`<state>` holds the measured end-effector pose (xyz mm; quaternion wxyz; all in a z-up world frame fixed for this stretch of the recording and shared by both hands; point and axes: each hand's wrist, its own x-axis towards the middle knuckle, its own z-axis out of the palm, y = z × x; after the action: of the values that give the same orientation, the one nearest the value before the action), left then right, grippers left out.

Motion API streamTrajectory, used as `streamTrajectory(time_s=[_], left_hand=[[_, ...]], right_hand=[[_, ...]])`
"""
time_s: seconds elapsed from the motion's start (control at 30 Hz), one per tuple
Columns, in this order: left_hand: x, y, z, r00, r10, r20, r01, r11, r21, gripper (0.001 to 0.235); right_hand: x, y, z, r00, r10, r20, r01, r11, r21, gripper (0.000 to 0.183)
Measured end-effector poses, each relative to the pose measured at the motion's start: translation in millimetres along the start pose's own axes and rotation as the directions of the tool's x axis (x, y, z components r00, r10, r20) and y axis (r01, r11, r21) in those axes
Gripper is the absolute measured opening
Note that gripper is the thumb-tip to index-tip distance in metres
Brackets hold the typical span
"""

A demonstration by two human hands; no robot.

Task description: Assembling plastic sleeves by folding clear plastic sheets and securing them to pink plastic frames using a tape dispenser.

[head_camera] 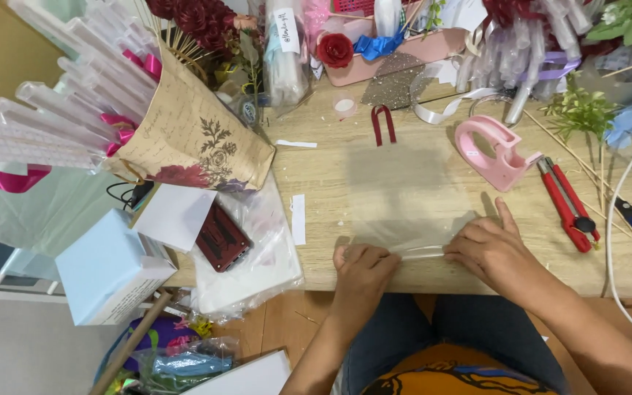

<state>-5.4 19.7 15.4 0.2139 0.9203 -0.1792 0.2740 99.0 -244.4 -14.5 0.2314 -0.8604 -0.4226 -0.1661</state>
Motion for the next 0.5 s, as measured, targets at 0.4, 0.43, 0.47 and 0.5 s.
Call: streamTrajectory(time_s=[0.4,0.43,0.47,0.5], left_hand=[[4.5,-2.2,4.1,1.0,-0.014,-0.005,0.014,0.999,0.036,0.008],[3.0,-3.8,6.5,1.0,-0.017,-0.007,0.017,0.999,0.039,0.008],[1.5,-5.4,8.8,1.0,-0.022,0.003,0.022,0.999,0.038,0.009],[0.3,-6.9,11.3,1.0,-0.027,0.012,0.026,0.999,0.037,0.01]], right_hand=[[11.9,-7.8,-14.4,0.998,-0.056,0.022,0.056,0.998,-0.009,0.008],[14.8,-12.5,-17.8,0.998,-0.06,0.022,0.06,0.998,-0.007,0.008],[17.6,-17.2,-21.4,0.999,-0.043,0.024,0.043,0.999,0.002,0.013],[20.6,-21.7,-25.2,0.999,-0.026,0.027,0.026,1.0,0.009,0.025]])
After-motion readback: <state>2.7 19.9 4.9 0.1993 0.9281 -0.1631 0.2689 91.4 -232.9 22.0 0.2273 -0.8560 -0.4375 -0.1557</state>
